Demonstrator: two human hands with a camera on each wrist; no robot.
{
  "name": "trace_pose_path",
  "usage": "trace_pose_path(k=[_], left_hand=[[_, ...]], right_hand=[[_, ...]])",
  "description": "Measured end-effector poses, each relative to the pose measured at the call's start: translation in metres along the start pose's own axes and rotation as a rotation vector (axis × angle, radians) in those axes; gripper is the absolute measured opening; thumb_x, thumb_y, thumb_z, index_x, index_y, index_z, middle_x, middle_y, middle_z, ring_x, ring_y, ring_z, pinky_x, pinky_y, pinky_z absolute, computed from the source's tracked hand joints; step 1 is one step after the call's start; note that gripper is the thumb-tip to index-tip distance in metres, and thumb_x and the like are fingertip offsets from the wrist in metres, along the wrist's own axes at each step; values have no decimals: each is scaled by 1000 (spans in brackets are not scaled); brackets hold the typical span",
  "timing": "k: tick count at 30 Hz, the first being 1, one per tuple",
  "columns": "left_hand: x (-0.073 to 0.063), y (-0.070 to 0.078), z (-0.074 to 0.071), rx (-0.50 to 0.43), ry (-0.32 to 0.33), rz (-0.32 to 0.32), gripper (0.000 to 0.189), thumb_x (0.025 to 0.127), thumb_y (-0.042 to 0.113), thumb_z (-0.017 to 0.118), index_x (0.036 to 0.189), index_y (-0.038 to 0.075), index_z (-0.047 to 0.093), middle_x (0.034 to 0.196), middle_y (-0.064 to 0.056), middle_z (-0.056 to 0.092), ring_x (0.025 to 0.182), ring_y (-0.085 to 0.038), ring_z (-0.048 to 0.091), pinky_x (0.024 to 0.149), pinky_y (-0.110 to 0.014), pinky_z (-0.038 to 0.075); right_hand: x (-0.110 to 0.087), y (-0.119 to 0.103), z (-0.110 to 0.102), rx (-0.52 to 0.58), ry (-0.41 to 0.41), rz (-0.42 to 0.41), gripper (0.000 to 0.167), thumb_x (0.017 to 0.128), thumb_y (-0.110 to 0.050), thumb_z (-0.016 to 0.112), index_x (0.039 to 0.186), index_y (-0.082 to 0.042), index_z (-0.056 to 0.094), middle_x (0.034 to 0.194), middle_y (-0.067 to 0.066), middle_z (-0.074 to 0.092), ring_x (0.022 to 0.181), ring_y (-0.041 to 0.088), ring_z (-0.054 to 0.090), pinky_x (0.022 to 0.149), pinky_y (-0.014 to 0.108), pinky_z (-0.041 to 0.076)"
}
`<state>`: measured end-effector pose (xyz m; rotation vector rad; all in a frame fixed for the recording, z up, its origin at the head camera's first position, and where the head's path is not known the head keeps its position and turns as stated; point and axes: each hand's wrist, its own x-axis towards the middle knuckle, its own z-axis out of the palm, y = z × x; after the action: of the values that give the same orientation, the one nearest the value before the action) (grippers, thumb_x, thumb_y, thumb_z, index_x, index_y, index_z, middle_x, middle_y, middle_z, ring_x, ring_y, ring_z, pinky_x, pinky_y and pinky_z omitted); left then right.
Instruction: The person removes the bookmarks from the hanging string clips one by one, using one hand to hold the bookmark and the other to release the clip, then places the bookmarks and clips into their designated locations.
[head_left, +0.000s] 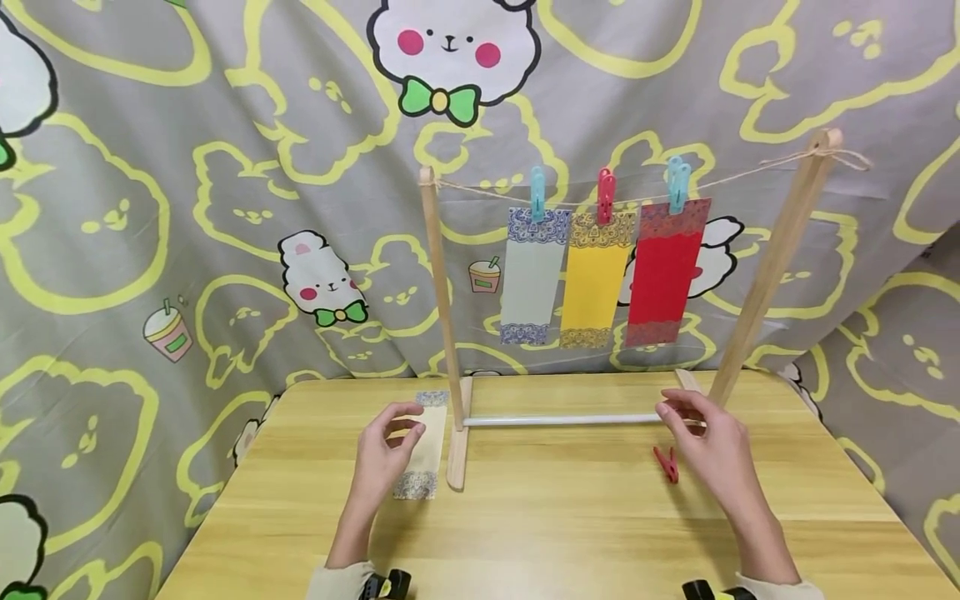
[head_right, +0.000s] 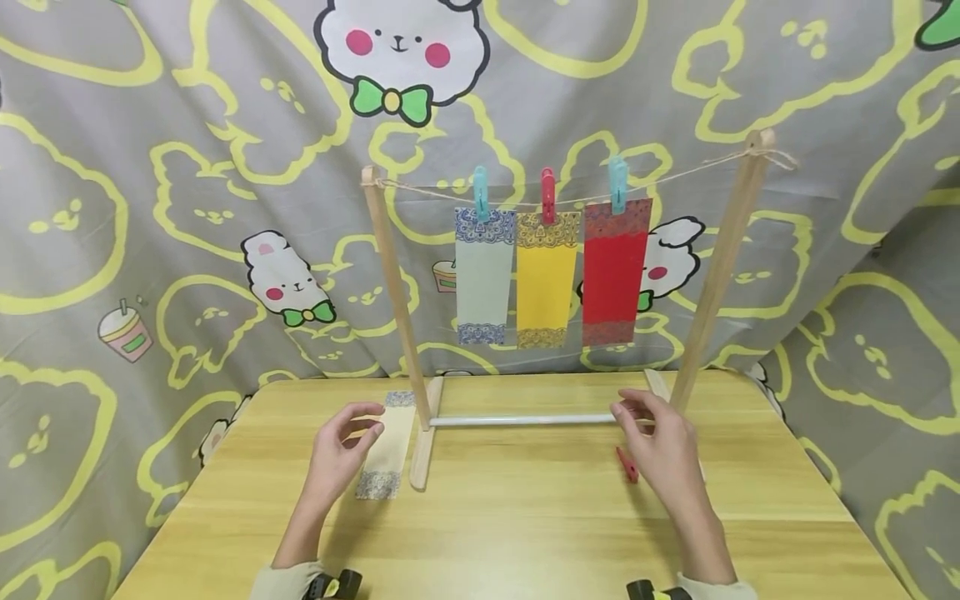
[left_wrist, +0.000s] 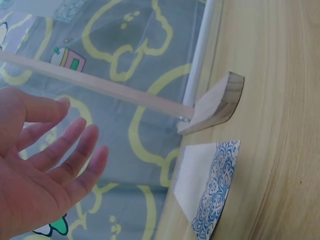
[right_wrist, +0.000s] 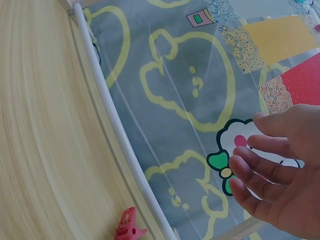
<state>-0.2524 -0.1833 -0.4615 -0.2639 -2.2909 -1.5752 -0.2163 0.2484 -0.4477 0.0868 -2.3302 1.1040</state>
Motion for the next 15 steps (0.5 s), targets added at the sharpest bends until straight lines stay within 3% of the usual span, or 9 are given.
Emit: trace_pose_path(k=[8,15], left_hand=[[1,1,-1,-35,-9,12,22,92,-1,74,113,6,72,112,-12,72,98,-28,71,76,-29,60],[0,7,6,-81,-43,2,22,92,-3,73,113,4,72,113,-10,72,98,-28,70,79,-35,61]], right_hand=[[0,-5,6,18,-7,29,23,99,-19,70,118,-6,73,102,10,76,90,-15,57,76,2,47],[0,-8,10,43,19,25,21,98,-17,71,116,-7,74,102,9,76,90,-16,58,77,3,47]])
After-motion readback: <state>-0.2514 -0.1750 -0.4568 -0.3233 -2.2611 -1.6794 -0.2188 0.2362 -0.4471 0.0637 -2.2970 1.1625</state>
